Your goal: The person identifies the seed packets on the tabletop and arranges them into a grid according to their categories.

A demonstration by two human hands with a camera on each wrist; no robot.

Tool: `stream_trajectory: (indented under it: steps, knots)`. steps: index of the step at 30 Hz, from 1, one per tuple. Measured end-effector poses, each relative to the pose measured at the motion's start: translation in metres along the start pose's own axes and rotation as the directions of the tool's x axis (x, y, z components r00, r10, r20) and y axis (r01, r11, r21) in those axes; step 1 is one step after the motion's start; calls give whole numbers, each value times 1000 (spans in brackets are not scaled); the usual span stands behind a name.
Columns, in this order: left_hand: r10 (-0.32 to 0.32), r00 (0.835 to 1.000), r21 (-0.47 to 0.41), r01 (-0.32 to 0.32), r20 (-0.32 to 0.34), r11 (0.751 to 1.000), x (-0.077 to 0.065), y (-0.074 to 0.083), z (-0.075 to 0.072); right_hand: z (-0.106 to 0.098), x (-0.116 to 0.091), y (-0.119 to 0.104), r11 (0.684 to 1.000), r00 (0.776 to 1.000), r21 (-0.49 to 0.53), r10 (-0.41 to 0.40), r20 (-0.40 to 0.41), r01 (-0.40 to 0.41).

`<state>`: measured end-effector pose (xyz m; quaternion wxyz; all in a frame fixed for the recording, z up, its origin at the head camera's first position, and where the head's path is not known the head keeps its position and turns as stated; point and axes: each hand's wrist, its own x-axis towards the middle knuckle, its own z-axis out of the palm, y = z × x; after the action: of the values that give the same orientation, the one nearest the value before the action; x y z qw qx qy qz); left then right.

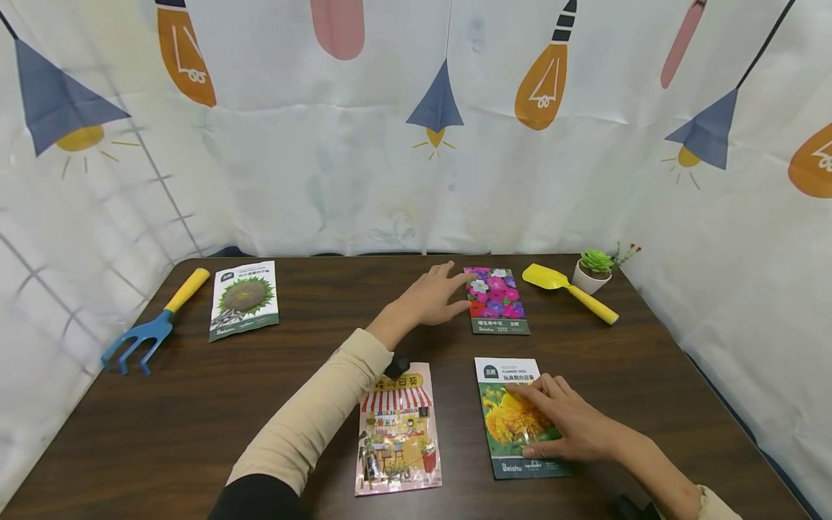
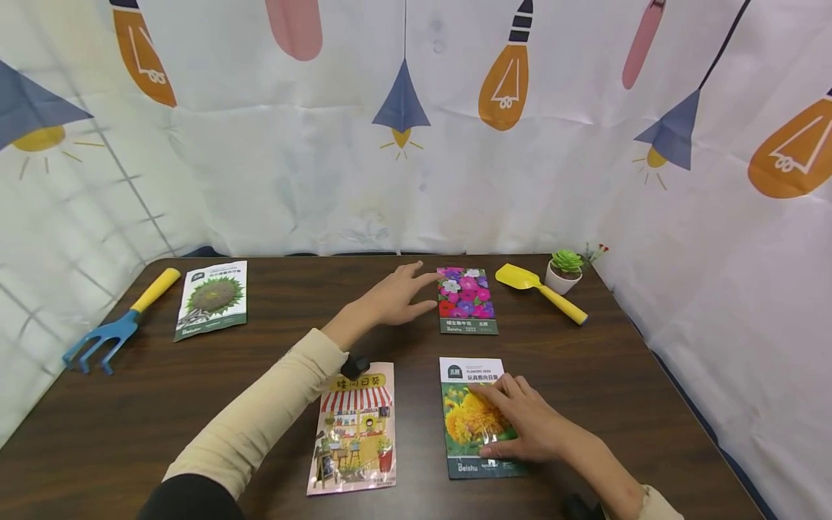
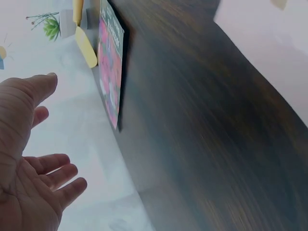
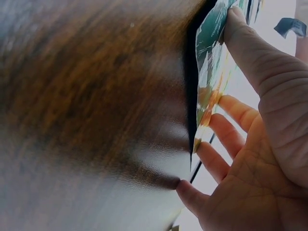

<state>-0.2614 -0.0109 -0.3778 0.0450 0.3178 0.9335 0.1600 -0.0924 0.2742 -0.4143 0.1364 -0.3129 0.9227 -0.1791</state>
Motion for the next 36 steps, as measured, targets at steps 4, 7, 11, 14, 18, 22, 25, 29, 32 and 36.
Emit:
stream_trajectory:
  steps: [4,7,11,14,18,22,25,29,32,36]
  knots:
    - [-4,1000,-5,4,-21,1000,-11,-8,-4,0,1,0,1000,1000,7,7,1,-7]
    - [-3,999,-16,2,-33,1000,-22,-15,-6,0,1,0,1000,1000,13,11,8,-11]
    - [-11,998,-35,8,-65,999,-38,-27,-11,1,1,0,1000,1000,11,5,7,-6]
    - [-21,996,-42,18,-92,999,-50,-37,-14,0,1,0,1000,1000,5,6,6,-6]
    - [-39,992,-52,33,-118,998,-65,-50,-16,0,1,0,1000,1000,3,10,9,-10]
    - [-63,988,-73,53,-139,996,-81,-58,-20,0,0,0,1000,1000,9,-3,0,3]
    - [-79,985,-87,66,-151,994,-92,-63,-22,1,-1,0,1000,1000,6,-15,-12,15]
    - [-107,979,-99,91,-171,991,-107,-72,-26,2,-1,1,1000,1000,-1,-20,-20,20]
    - [-138,973,-110,119,-183,987,-119,-81,-28,2,-1,2,1000,1000,-1,-17,-19,17]
    - [-176,965,-125,154,-192,980,-135,-94,-28,3,-1,2,1000,1000,1,-1,-11,1]
